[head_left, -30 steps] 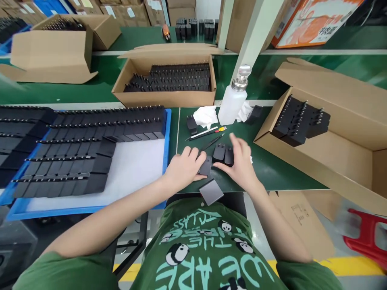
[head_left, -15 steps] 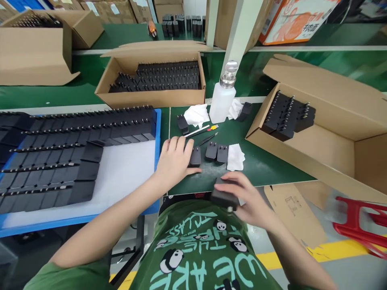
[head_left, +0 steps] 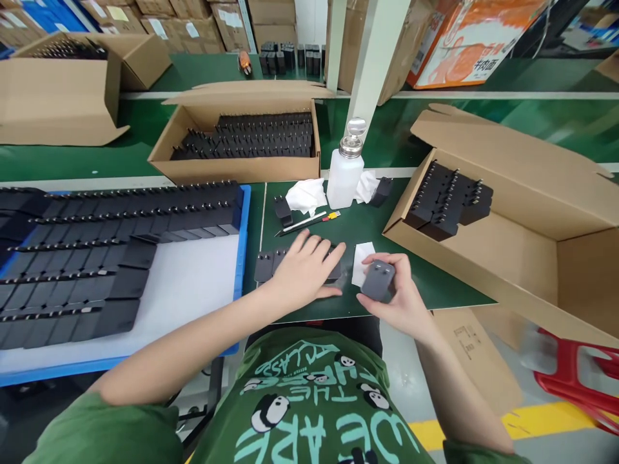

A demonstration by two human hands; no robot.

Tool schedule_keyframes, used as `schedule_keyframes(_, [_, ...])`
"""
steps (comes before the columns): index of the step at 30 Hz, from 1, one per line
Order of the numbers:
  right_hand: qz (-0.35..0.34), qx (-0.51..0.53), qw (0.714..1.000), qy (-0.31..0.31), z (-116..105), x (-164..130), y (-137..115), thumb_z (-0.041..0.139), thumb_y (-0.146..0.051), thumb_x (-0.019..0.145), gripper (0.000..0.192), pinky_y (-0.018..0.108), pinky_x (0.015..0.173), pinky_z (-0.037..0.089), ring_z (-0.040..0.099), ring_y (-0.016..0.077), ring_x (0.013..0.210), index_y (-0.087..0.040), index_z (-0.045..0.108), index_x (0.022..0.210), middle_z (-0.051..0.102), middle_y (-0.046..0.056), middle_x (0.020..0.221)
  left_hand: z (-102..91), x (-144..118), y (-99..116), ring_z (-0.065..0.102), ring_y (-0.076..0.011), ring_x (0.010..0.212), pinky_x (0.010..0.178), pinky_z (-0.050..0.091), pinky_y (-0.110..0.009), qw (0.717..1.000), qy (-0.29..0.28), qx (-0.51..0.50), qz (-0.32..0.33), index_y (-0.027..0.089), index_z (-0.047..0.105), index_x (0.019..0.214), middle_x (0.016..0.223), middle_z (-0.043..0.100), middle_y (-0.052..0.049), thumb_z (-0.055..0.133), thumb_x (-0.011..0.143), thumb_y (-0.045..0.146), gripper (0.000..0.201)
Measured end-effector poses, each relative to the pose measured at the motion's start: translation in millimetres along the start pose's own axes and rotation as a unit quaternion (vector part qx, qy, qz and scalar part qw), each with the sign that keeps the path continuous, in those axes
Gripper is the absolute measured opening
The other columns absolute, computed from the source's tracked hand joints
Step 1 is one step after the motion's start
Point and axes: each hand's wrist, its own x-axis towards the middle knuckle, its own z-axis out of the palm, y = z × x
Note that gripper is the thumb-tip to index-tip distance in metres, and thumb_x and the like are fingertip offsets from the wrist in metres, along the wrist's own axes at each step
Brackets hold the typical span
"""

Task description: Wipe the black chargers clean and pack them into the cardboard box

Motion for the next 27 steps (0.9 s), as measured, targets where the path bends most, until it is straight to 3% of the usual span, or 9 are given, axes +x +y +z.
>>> schedule_keyframes(3, [-0.061, -0.168, 0.982, -0.056, 2, 15, 1, 0.075, -0.037, 0.081, 0.052, 0.048, 0.098, 0.046, 0.049, 0.0300, 0.118, -0.028, 0.046, 0.123, 0.054, 0.009, 0.121, -13.9, -35, -30, 0.036, -0.0413, 0.138, 0.117, 0.017, -0.065, 0.996, 0.010, -0.069, -0.051, 0.017, 0.027, 0.152, 0.148, 0.045, -0.018, 0.071, 0.073, 0.070, 0.105])
schedule_keyframes(6, [-0.049, -0.184, 0.978, -0.090, 8, 29, 7, 0.069, -0.030, 0.085, 0.049, 0.043, 0.091, 0.052, 0.055, 0.0272, 0.111, -0.027, 0.046, 0.128, 0.055, 0.009, 0.123, -9.9, -60, -60, 0.041, -0.0370, 0.137, 0.112, 0.037, -0.055, 0.977, -0.033, -0.184, -0.107, 0.024, 0.021, 0.154, 0.152, 0.040, -0.015, 0.071, 0.072, 0.070, 0.106])
schedule_keyframes(8, [-0.031, -0.167, 0.980, -0.102, 12, 35, 11, 0.066, -0.025, 0.085, 0.050, 0.039, 0.084, 0.055, 0.060, 0.0244, 0.103, -0.027, 0.044, 0.130, 0.055, 0.009, 0.124, 1.2, -66, -69, 0.049, -0.0322, 0.131, 0.105, 0.046, -0.046, 0.960, -0.037, -0.251, -0.114, 0.027, 0.027, 0.151, 0.148, 0.045, -0.013, 0.071, 0.077, 0.064, 0.093])
schedule_keyframes(12, [-0.001, -0.177, 0.976, -0.129, 14, 37, 11, 0.068, -0.028, 0.085, 0.059, 0.036, 0.075, 0.058, 0.065, 0.0229, 0.094, -0.028, 0.040, 0.137, 0.058, 0.009, 0.127, 20.3, -67, -59, 0.059, -0.0241, 0.117, 0.100, 0.050, -0.038, 0.947, 0.021, -0.295, -0.126, 0.026, 0.047, 0.138, 0.131, 0.059, -0.008, 0.067, 0.088, 0.048, 0.058])
schedule_keyframes(15, [-0.013, -0.195, 0.975, -0.105, 9, 27, 7, 0.065, -0.042, 0.090, 0.069, 0.038, 0.078, 0.058, 0.065, 0.0246, 0.099, -0.028, 0.032, 0.148, 0.054, 0.012, 0.136, 21.4, -69, -52, 0.059, -0.0223, 0.116, 0.100, 0.050, -0.036, 0.945, 0.035, -0.296, -0.136, 0.025, 0.048, 0.137, 0.130, 0.059, -0.008, 0.068, 0.089, 0.045, 0.056])
schedule_keyframes(18, [-0.019, -0.259, 0.965, 0.043, 8, 12, 9, 0.061, -0.038, 0.094, 0.057, 0.042, 0.087, 0.055, 0.063, 0.0269, 0.104, -0.024, 0.040, 0.145, 0.058, 0.013, 0.129, 13.5, -71, -53, 0.052, -0.0278, 0.127, 0.107, 0.046, -0.044, 0.959, 0.043, -0.247, -0.131, 0.022, 0.042, 0.143, 0.139, 0.053, -0.012, 0.069, 0.085, 0.052, 0.071])
schedule_keyframes(20, [-0.034, -0.323, 0.941, 0.098, 13, 3, 16, 0.061, -0.031, 0.093, 0.046, 0.044, 0.089, 0.053, 0.061, 0.0286, 0.105, -0.021, 0.050, 0.136, 0.062, 0.013, 0.120, 6.4, -67, -53, 0.048, -0.0326, 0.132, 0.112, 0.040, -0.052, 0.975, 0.045, -0.192, -0.103, 0.018, 0.040, 0.145, 0.143, 0.050, -0.016, 0.068, 0.084, 0.056, 0.077])
schedule_keyframes(23, [-0.059, -0.382, 0.919, 0.071, 23, -3, 29, 0.060, -0.022, 0.092, 0.036, 0.046, 0.085, 0.053, 0.059, 0.0300, 0.102, -0.018, 0.057, 0.128, 0.063, 0.014, 0.116, -2.5, -54, -42, 0.050, -0.0348, 0.129, 0.112, 0.037, -0.056, 0.988, 0.063, -0.133, -0.056, 0.013, 0.051, 0.135, 0.137, 0.056, -0.017, 0.066, 0.089, 0.048, 0.060])
schedule_keyframes(27, [-0.054, -0.361, 0.927, 0.085, 30, -4, 38, 0.058, -0.014, 0.091, 0.025, 0.042, 0.082, 0.053, 0.060, 0.0266, 0.097, -0.022, 0.062, 0.114, 0.065, 0.010, 0.108, -2.6, -38, -14, 0.052, -0.0346, 0.127, 0.116, 0.032, -0.053, 0.991, 0.120, -0.052, -0.008, 0.007, 0.063, 0.120, 0.133, 0.062, -0.015, 0.067, 0.091, 0.027, 0.036])
